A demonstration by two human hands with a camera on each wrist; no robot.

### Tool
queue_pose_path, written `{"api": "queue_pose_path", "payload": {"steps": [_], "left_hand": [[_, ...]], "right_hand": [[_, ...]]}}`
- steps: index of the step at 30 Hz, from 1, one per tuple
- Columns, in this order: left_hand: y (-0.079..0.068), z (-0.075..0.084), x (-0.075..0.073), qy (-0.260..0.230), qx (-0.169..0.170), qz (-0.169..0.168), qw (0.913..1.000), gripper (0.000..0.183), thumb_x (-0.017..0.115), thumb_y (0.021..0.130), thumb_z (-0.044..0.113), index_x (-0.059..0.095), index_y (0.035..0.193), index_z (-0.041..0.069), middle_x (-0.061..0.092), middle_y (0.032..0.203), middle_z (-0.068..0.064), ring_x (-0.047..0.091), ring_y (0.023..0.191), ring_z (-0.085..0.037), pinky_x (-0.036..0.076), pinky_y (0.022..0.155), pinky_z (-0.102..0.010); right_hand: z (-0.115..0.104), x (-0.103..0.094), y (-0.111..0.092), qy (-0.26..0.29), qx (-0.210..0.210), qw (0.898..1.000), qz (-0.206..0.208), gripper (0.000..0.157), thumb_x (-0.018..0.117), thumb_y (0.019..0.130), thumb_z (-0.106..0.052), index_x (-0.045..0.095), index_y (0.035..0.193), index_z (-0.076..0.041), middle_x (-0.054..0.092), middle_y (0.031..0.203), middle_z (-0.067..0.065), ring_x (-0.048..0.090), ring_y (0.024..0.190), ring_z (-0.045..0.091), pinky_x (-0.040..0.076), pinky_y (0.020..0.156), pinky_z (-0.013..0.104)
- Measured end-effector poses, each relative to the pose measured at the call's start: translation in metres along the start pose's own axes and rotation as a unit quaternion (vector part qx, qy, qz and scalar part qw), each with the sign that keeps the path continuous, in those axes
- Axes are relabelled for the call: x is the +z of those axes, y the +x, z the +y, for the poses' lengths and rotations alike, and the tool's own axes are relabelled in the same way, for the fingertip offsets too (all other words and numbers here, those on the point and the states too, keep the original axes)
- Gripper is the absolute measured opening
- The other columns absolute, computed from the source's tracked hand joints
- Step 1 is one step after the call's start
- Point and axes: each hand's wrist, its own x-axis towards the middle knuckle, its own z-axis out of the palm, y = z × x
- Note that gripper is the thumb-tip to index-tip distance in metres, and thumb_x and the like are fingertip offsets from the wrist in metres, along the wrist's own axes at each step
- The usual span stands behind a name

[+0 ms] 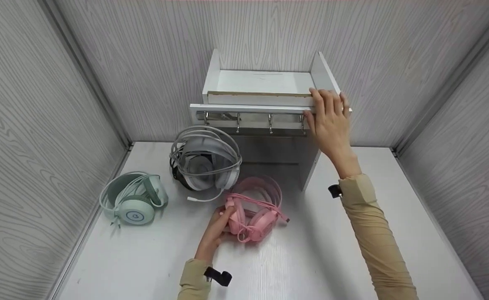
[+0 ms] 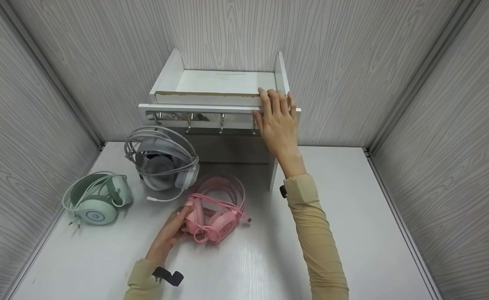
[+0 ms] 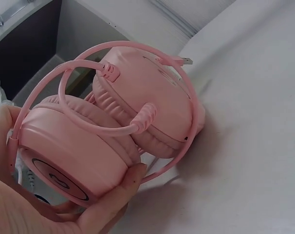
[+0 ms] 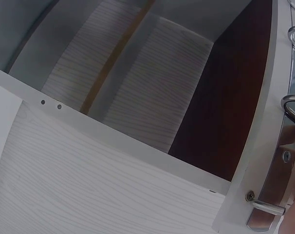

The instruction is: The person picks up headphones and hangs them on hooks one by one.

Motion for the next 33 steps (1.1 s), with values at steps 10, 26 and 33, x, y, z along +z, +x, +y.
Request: {"api": "queue_pose_path", "payload": {"steps": [10,26,33], "left_hand": [[-0.017,-0.005,0.014,0.010,0.028,-0.015,0.9995,0.067,0.057,0.091,0.039,0.029,0.145,0.009,0.033,0.144,-0.022,0.048,0.116,-0.030,0.053,0.079,-0.042],[-0.033,-0.012,0.028,0.024,0.163,-0.017,0.9862,0.081,0.067,0.085,0.033,0.022,0.150,0.016,0.031,0.153,-0.015,0.038,0.135,-0.033,0.047,0.100,-0.046],[-0.038,-0.013,0.031,0.047,0.237,0.001,0.9703,0.080,0.069,0.082,0.027,0.024,0.149,0.018,0.032,0.153,-0.011,0.034,0.139,-0.033,0.035,0.110,-0.052]], "right_hand": [[0.000,0.001,0.000,-0.005,0.000,1.000,0.005,0.053,0.035,0.101,-0.043,0.032,0.147,-0.017,0.044,0.136,0.009,0.036,0.131,0.027,0.015,0.117,0.046],[0.001,-0.001,-0.001,0.002,0.004,1.000,-0.003,0.052,0.034,0.101,-0.044,0.031,0.147,-0.017,0.043,0.136,0.009,0.035,0.131,0.027,0.013,0.117,0.047],[0.000,0.002,0.000,0.003,0.004,1.000,-0.003,0.053,0.033,0.102,-0.044,0.032,0.147,-0.016,0.043,0.137,0.009,0.034,0.132,0.027,0.013,0.117,0.047]]}}
